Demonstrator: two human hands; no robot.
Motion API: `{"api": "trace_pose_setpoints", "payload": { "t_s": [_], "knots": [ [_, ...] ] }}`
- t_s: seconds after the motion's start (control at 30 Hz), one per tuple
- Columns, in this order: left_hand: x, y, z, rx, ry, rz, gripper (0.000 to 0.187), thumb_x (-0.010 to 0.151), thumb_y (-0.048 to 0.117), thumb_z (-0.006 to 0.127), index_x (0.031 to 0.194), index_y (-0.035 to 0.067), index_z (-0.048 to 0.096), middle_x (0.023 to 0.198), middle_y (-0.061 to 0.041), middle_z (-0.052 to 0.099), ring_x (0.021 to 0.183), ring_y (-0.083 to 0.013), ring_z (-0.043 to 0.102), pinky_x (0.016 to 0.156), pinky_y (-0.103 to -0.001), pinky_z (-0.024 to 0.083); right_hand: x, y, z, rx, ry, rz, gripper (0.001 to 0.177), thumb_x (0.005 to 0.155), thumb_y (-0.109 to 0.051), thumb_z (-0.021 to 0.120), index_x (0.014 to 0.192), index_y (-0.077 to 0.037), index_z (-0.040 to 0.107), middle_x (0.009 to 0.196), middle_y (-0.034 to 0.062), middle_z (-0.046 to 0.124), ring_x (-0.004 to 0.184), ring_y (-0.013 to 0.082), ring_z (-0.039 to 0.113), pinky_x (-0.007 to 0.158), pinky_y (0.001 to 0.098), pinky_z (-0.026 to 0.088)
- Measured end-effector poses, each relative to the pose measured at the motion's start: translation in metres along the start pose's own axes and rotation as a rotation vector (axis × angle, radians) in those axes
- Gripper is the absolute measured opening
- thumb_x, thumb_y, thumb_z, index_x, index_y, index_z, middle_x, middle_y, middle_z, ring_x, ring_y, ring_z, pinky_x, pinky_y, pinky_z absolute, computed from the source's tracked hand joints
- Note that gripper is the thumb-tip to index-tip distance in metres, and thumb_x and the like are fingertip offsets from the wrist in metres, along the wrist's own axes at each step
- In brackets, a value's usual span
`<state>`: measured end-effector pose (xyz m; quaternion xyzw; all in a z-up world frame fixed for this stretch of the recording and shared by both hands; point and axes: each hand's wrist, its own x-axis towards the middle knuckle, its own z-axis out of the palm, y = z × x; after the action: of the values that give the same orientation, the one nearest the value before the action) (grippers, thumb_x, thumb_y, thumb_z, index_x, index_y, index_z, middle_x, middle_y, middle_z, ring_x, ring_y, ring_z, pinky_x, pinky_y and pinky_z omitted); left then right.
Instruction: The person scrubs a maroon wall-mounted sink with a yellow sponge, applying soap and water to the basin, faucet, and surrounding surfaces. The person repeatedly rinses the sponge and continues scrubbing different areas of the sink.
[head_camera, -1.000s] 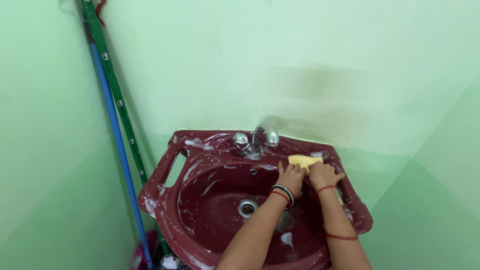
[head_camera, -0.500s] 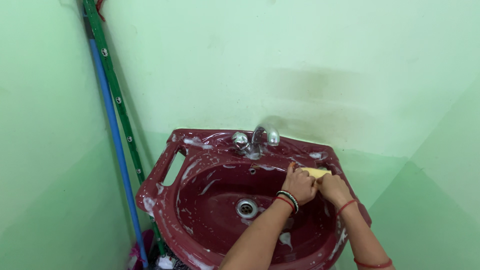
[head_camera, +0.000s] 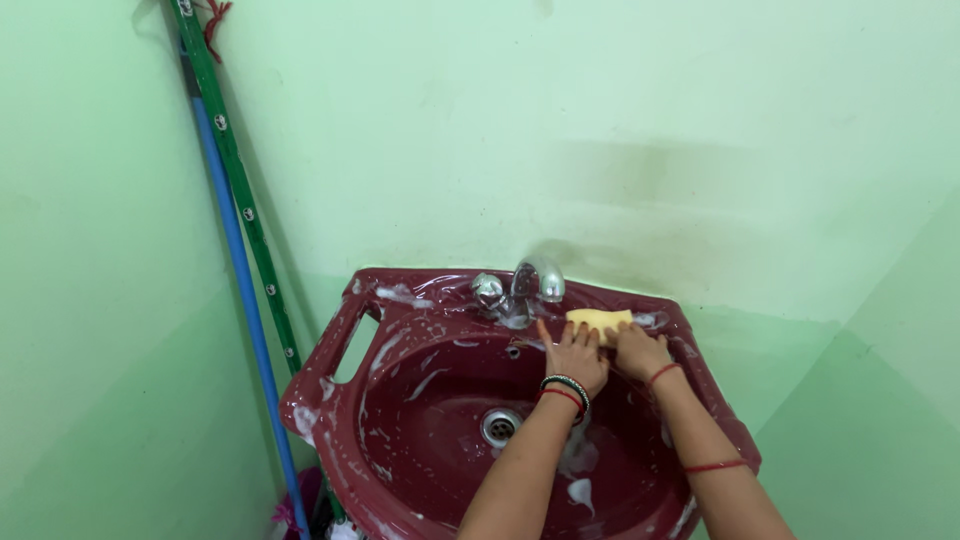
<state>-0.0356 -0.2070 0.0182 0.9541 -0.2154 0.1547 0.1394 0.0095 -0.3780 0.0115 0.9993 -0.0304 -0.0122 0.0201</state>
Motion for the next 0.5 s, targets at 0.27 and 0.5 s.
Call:
{"api": "trace_pose_setpoints", "payload": {
  "t_s": [0.27,0.5],
  "knots": [
    [0.017,-0.052,0.024,-0.014,0.147,-0.156,0.069,0.096,0.041,0.046,0.152,0.000,0.041,0.161,-0.016,0.038,0.155,-0.0281,0.022,0.125,-0.057,0.003,0.010,-0.065,-0.005,0.024,0.145,-0.176,0.063,0.100,-0.033,0.049,0.160,-0.030,0.027,0.171,0.0019,0.009,0.157,0.0194,0.009,0.120,0.0671,0.016],
    [0.023,-0.055,0.030,-0.052,0.182,-0.197,0.074,0.096,0.040,0.050,0.153,-0.004,0.035,0.163,-0.019,0.034,0.155,-0.0281,0.020,0.125,-0.055,0.002,0.020,-0.074,-0.018,-0.270,0.497,-0.262,0.061,0.097,-0.023,0.053,0.156,-0.030,0.038,0.170,0.0031,0.023,0.157,0.0187,0.021,0.119,0.0643,0.022]
  ]
}}
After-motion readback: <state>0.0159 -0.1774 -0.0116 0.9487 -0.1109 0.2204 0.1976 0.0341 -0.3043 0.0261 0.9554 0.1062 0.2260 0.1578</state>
